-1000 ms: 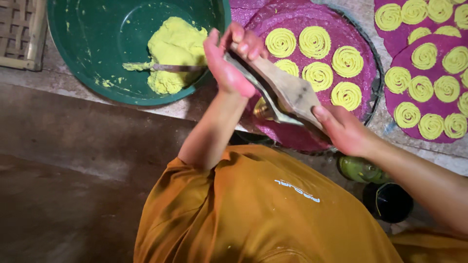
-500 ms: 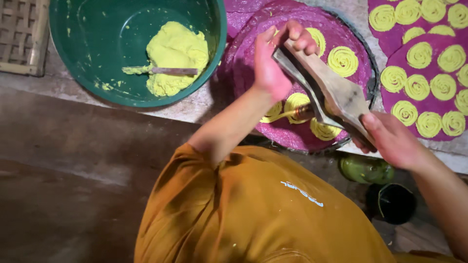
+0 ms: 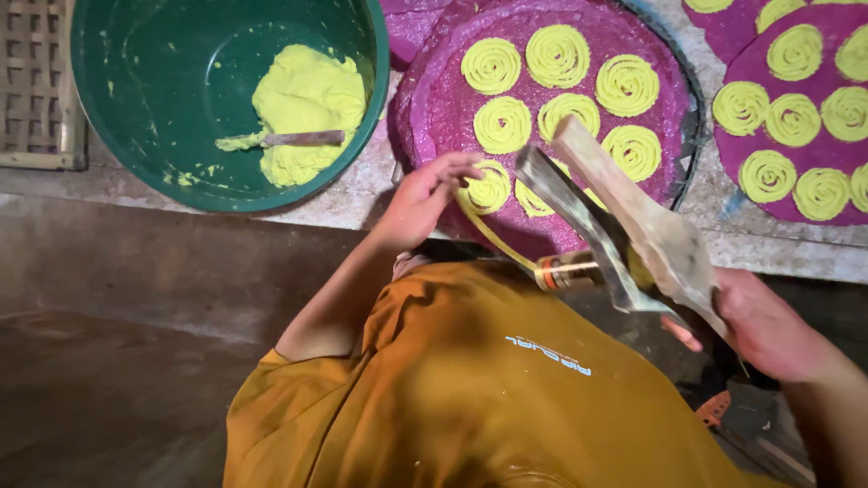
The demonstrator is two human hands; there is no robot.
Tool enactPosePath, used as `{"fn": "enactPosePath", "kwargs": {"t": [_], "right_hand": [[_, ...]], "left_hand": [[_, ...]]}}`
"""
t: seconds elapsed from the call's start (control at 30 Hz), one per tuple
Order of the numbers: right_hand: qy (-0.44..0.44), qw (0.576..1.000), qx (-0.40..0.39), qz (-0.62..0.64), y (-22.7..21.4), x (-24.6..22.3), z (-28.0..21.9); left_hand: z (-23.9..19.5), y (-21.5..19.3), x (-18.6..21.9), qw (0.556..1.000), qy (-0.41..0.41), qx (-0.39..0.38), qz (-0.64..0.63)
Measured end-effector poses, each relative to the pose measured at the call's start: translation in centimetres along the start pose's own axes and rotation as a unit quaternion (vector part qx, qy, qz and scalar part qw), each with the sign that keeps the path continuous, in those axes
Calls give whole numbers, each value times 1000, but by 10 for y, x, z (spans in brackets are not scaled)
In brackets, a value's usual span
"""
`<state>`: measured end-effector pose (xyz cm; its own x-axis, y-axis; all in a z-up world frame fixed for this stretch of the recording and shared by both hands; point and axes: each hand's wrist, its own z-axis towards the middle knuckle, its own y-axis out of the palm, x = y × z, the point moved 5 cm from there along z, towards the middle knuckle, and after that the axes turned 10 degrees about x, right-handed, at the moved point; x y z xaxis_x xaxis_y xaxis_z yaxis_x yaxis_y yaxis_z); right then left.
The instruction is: The person uses a wooden dough extruder to pipe yellow dough into spiral shapes onto a pink mat. They repeatedly load the extruder from a green bowl and pipe multiple spirals in sequence.
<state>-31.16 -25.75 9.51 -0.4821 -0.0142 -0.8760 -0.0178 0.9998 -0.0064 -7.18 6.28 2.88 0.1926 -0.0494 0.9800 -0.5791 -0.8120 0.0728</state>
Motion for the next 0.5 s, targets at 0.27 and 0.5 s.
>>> {"fn": "enactPosePath", "kwargs": {"t": [0.27, 0.5], "right_hand": [[-17, 1000, 2, -21, 1, -1, 14], [-30, 999, 19, 1, 14, -3, 41]], "left_hand": [[8, 10, 6, 994, 110, -5, 11], [12, 50, 19, 991, 30, -111, -67]]}}
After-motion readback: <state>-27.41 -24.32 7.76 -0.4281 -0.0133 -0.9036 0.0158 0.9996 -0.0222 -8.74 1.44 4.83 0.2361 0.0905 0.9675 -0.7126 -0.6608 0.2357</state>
